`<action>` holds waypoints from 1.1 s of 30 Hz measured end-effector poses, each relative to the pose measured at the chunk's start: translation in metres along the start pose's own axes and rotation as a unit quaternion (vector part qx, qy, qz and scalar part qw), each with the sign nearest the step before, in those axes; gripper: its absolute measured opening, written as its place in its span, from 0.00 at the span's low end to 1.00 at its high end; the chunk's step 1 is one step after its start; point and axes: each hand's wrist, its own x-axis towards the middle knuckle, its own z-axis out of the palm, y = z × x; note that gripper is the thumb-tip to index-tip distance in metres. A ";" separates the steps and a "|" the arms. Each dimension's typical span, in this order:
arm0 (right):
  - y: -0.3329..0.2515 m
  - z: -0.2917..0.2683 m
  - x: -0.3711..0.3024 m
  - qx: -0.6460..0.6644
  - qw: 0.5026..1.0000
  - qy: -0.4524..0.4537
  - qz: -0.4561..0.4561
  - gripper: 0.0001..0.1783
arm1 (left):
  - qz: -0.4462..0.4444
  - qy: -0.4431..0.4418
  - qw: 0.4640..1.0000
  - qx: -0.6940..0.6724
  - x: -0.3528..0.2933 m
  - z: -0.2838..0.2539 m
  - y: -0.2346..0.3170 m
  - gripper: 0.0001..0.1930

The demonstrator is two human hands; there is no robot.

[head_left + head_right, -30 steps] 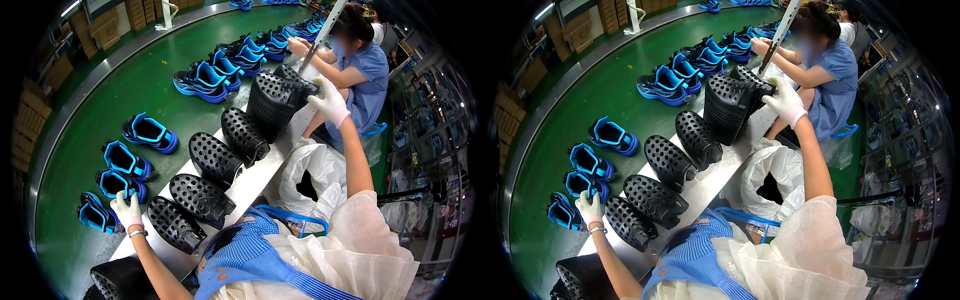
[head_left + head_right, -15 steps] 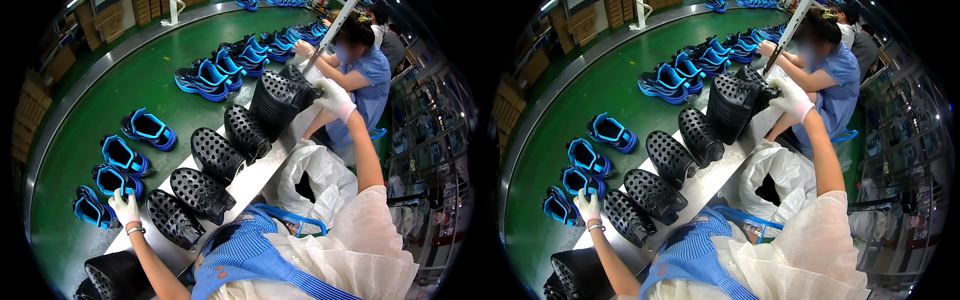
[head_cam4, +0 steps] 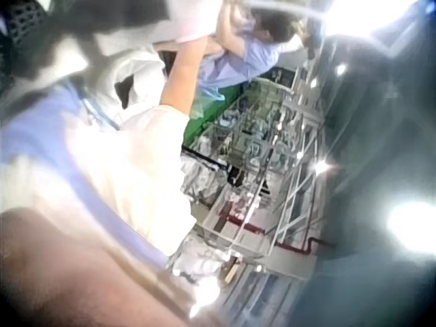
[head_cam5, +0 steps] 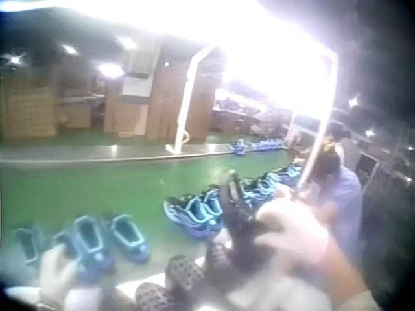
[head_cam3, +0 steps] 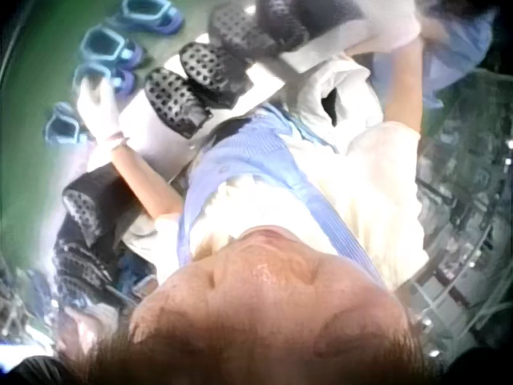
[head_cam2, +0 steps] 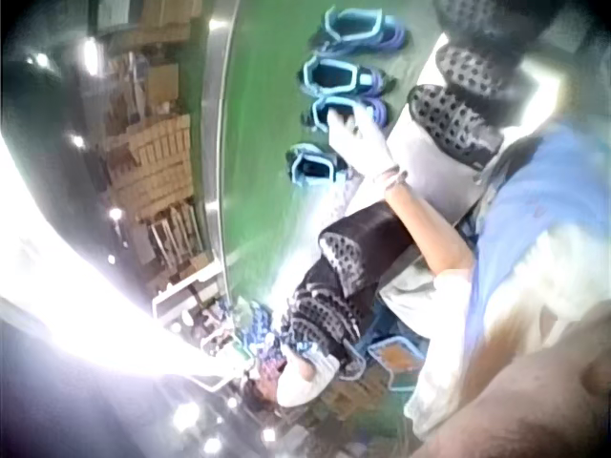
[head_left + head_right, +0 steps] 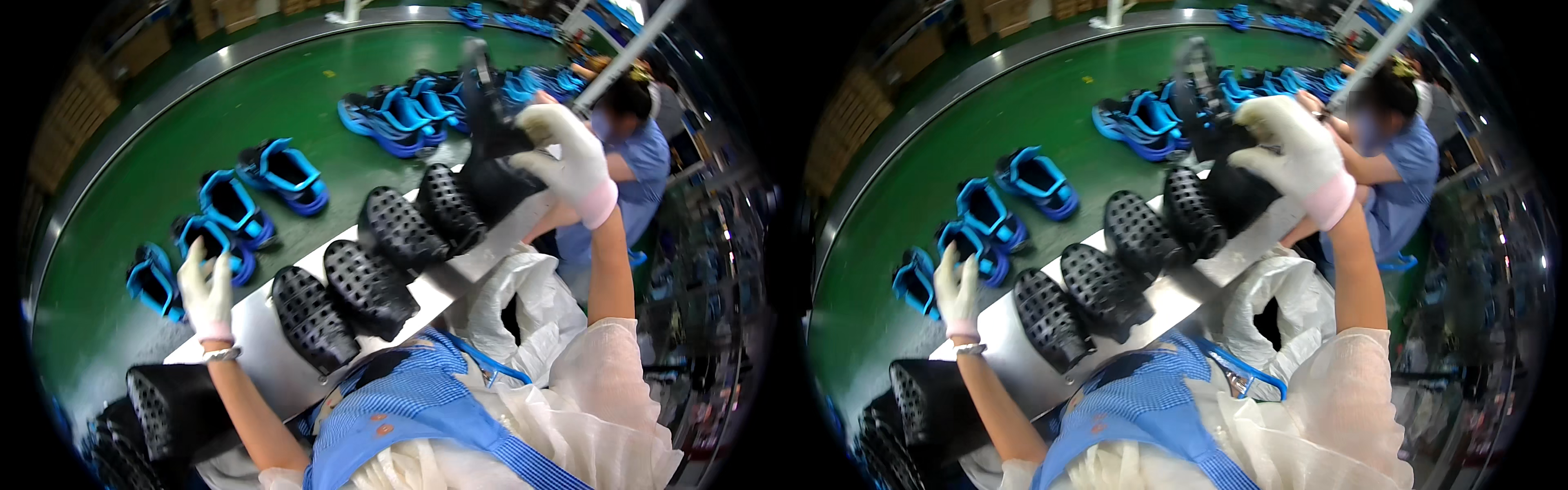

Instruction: The person fits black plastic components into blue and black sneakers on an assembly line. They pick up a component by hand, press it into the shoe, and place the assembled shoe back onto the conveyor belt.

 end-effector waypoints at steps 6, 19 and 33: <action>-0.125 0.118 0.059 0.123 0.948 -0.200 -0.213 0.20 | -0.006 -0.218 0.804 -0.552 -0.022 0.001 0.050 0.37; -0.196 0.235 0.081 0.152 0.898 -0.395 -0.123 0.26 | -0.102 -0.036 0.723 -0.683 -0.038 0.000 -0.013 0.22; -0.183 0.262 0.146 0.045 0.895 -0.425 -0.126 0.27 | -0.077 0.025 0.980 -0.182 -0.024 0.009 -0.017 0.18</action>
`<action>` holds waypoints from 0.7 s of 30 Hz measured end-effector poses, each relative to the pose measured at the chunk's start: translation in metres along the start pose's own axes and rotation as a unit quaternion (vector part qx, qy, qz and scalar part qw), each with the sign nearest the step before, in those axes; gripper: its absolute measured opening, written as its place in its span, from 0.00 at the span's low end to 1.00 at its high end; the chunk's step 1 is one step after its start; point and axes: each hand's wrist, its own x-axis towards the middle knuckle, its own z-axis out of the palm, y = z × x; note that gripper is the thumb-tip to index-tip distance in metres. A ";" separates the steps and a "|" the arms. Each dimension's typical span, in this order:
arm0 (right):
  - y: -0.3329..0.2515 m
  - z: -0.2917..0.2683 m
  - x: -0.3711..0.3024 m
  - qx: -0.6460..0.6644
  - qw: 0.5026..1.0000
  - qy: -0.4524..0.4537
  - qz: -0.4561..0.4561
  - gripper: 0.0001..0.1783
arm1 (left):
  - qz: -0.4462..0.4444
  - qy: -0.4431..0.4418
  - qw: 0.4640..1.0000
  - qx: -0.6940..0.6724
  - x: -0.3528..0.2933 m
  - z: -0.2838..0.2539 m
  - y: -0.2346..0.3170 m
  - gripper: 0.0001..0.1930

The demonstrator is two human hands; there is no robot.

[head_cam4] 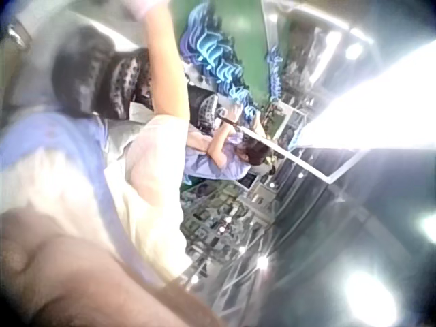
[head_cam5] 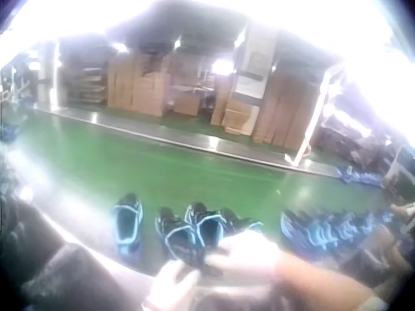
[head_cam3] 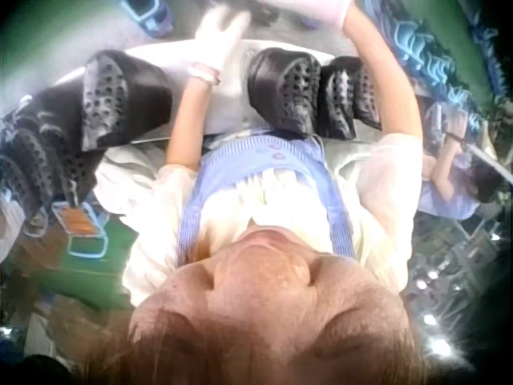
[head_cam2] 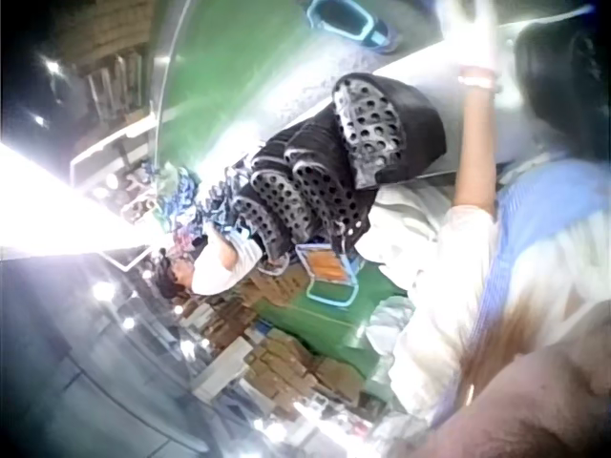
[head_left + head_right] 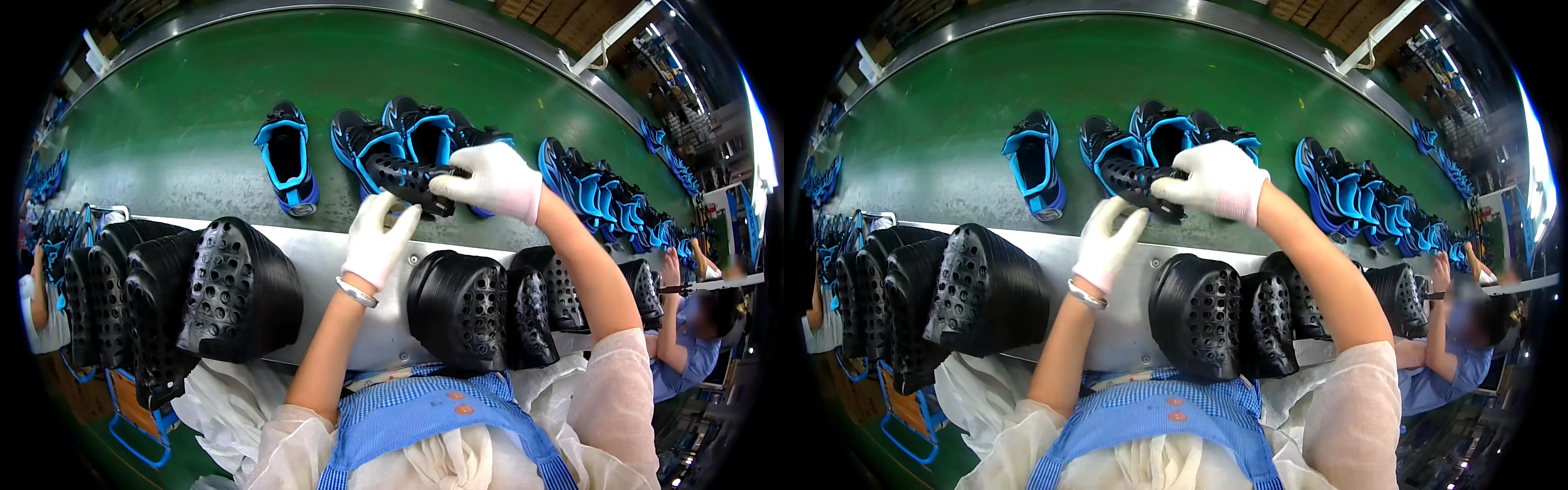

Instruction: The person fits black plastic components into blue and black sneakers on an assembly line. They pick up a component by hand, press it into the shoe, and place the assembled shoe back onto the conveyor belt.

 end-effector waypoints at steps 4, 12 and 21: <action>-0.005 -0.008 0.031 -0.024 0.998 -0.045 0.031 0.30 | 0.056 0.089 0.981 0.165 0.000 0.009 -0.008 0.18; -0.036 0.053 0.100 -0.134 0.989 -0.055 0.039 0.17 | -0.105 -0.137 0.911 0.375 0.049 0.008 -0.008 0.17; -0.023 0.104 0.142 -0.056 0.995 -0.004 0.082 0.13 | -0.191 -0.173 0.896 0.361 0.069 0.016 -0.024 0.17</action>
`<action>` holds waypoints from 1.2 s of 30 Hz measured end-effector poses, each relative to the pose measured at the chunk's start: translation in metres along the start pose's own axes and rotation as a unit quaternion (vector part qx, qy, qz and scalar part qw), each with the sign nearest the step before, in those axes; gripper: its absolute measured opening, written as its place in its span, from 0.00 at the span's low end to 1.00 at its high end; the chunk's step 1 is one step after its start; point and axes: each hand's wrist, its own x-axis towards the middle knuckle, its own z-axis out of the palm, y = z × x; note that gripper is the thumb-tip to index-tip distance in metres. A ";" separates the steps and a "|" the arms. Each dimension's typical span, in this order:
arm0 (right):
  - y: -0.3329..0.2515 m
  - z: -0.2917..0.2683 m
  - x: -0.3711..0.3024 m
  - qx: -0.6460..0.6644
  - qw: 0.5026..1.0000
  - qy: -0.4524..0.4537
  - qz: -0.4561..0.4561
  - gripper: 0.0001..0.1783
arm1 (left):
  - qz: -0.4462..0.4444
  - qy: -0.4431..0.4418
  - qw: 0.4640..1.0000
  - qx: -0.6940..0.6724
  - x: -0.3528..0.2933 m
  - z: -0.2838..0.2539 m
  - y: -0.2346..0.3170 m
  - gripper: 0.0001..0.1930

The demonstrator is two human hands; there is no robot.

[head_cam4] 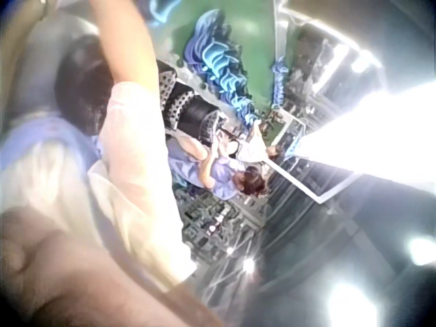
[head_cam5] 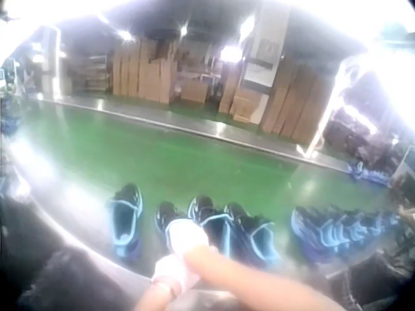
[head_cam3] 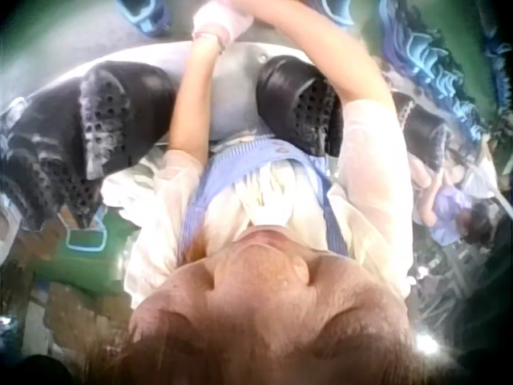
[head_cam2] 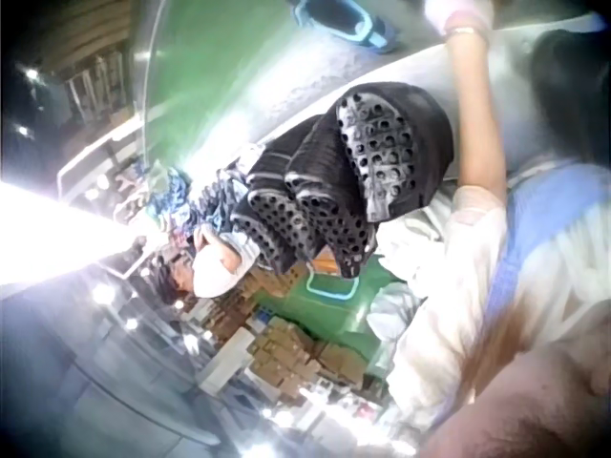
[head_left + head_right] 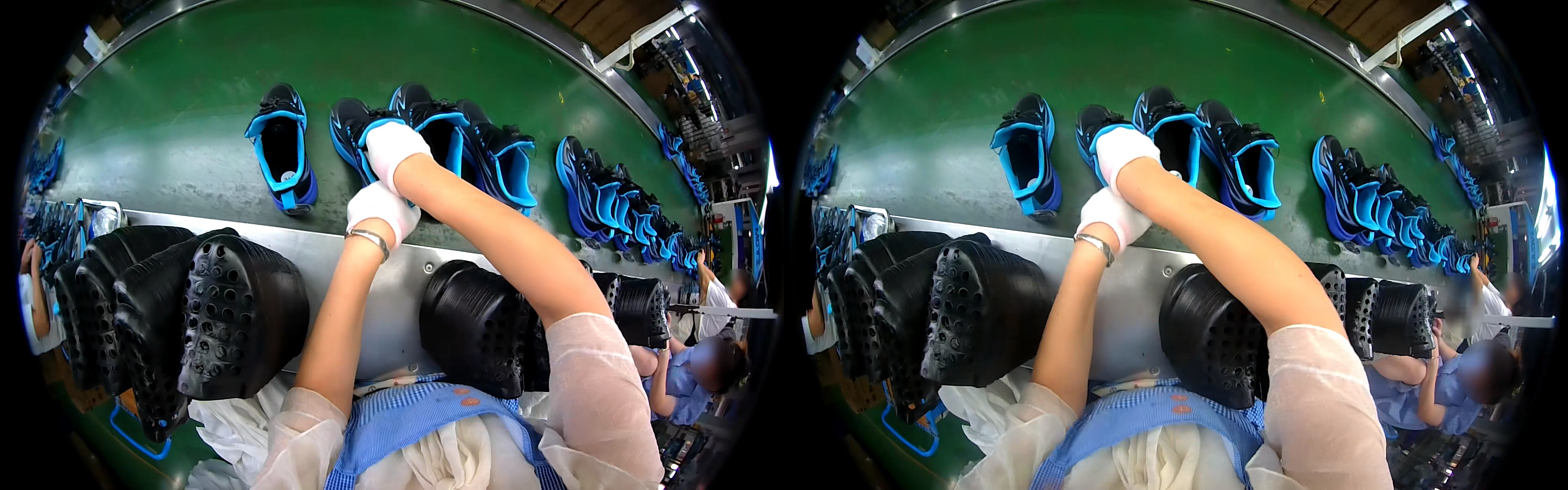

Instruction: The person fits black plastic components into blue and black sneakers on an assembly line. They pick up a component by hand, press it into the shoe, and place the assembled shoe back onto the conveyor belt.

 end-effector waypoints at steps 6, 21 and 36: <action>0.006 0.002 0.006 0.003 0.999 -0.027 -0.019 0.15 | -0.015 -0.010 0.999 0.035 -0.007 -0.010 0.011 0.18; 0.145 -0.110 -0.260 0.040 0.983 0.156 -0.089 0.19 | 0.036 -0.018 0.998 -0.051 -0.008 -0.017 0.000 0.19; 0.344 -0.089 -0.546 0.020 0.897 0.325 0.298 0.21 | 0.103 0.446 0.866 0.203 -0.055 -0.010 0.009 0.20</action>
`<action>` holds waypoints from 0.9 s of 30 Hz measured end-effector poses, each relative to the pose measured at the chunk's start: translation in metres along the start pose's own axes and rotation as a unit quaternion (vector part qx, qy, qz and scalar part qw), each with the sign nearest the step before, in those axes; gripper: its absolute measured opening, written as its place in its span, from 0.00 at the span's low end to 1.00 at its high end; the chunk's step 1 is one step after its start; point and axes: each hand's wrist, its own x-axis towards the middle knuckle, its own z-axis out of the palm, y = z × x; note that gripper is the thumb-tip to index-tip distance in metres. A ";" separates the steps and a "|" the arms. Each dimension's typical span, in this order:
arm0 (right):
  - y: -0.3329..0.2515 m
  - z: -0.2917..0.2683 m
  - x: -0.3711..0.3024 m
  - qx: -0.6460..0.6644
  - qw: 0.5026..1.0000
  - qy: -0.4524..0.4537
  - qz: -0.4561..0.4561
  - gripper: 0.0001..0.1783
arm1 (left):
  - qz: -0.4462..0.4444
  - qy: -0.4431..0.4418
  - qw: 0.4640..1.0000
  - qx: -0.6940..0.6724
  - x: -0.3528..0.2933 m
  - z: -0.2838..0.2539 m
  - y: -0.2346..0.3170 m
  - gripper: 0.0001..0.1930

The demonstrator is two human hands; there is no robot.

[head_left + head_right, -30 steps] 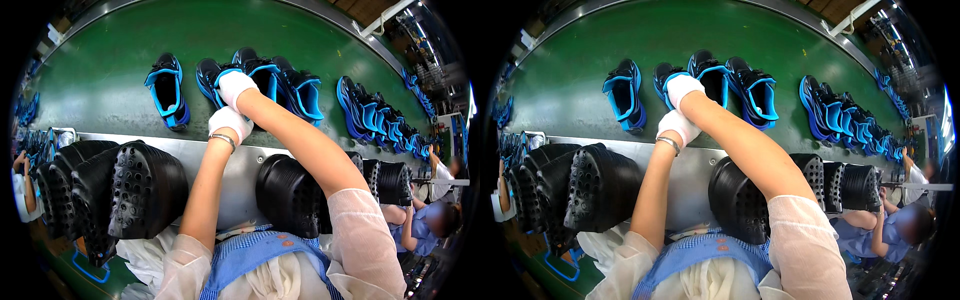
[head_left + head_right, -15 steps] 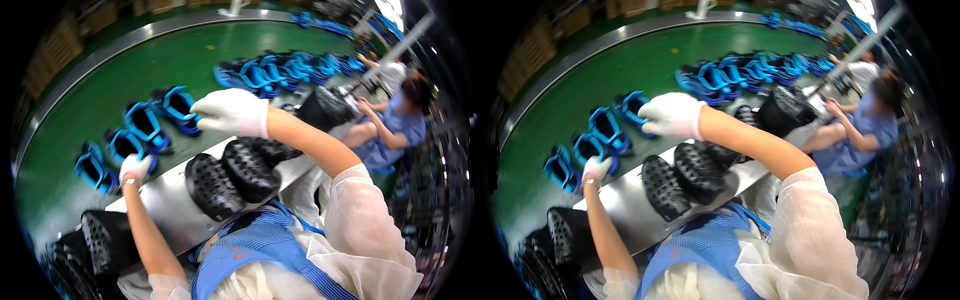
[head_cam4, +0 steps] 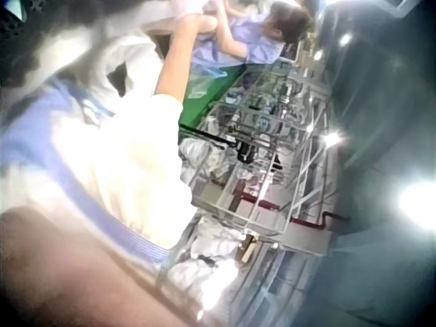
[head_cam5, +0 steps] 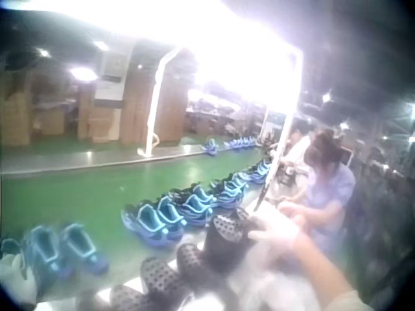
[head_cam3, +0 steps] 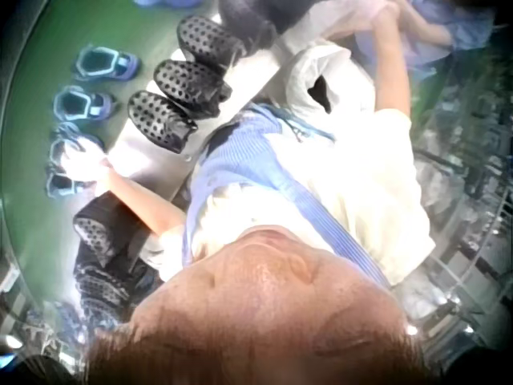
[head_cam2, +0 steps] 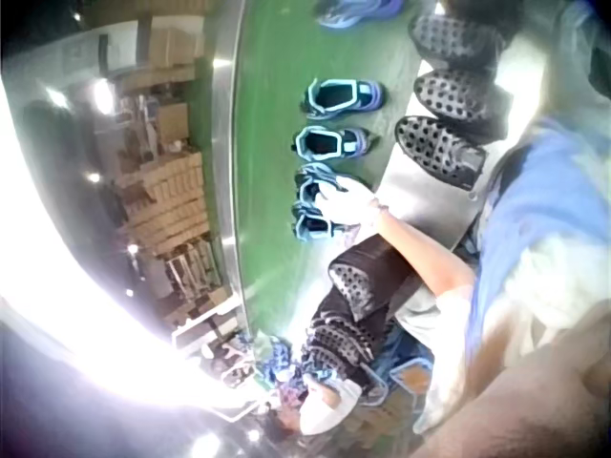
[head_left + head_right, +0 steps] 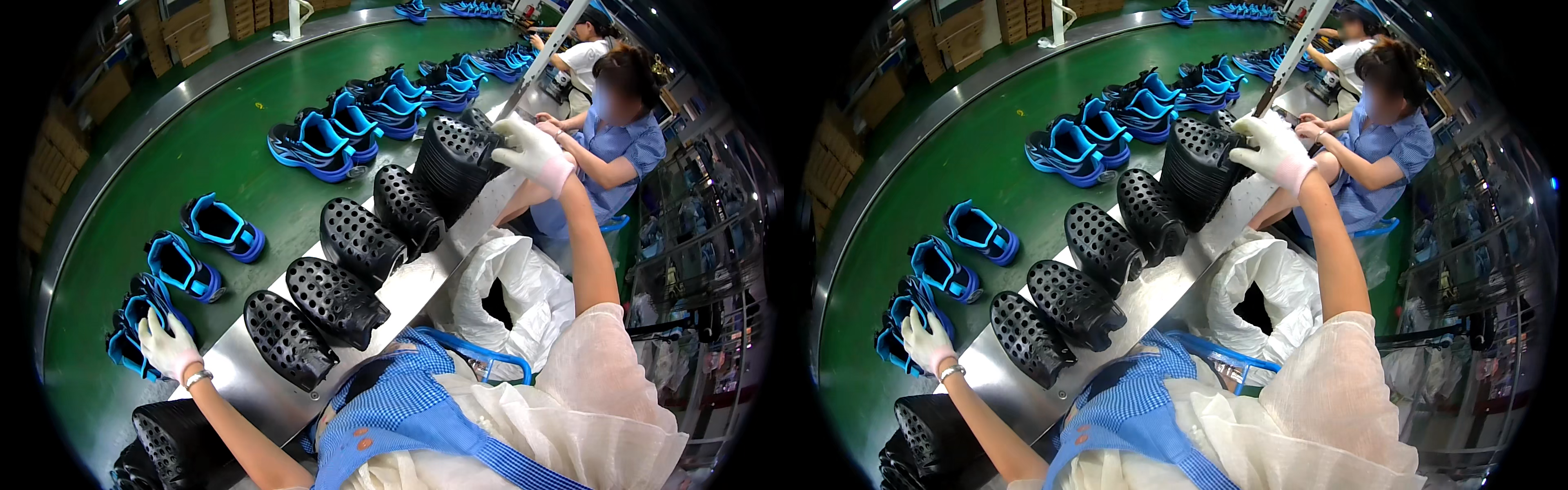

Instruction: The person fits black plastic components into blue and black sneakers on an assembly line. They pick up a component by hand, press it into the shoe, and place the assembled shoe back onto the conveyor belt.

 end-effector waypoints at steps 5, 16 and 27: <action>0.008 0.004 0.008 0.060 0.998 -0.032 -0.010 0.23 | 0.061 -0.015 0.990 -0.128 -0.011 0.004 0.011 0.16; 0.017 -0.006 0.029 0.049 0.992 -0.113 0.001 0.24 | 0.049 -0.115 0.960 -0.252 -0.025 0.002 0.036 0.15; -0.045 -0.047 0.023 0.037 0.998 -0.056 0.012 0.23 | 0.017 -0.140 0.933 -0.331 -0.027 -0.001 0.028 0.16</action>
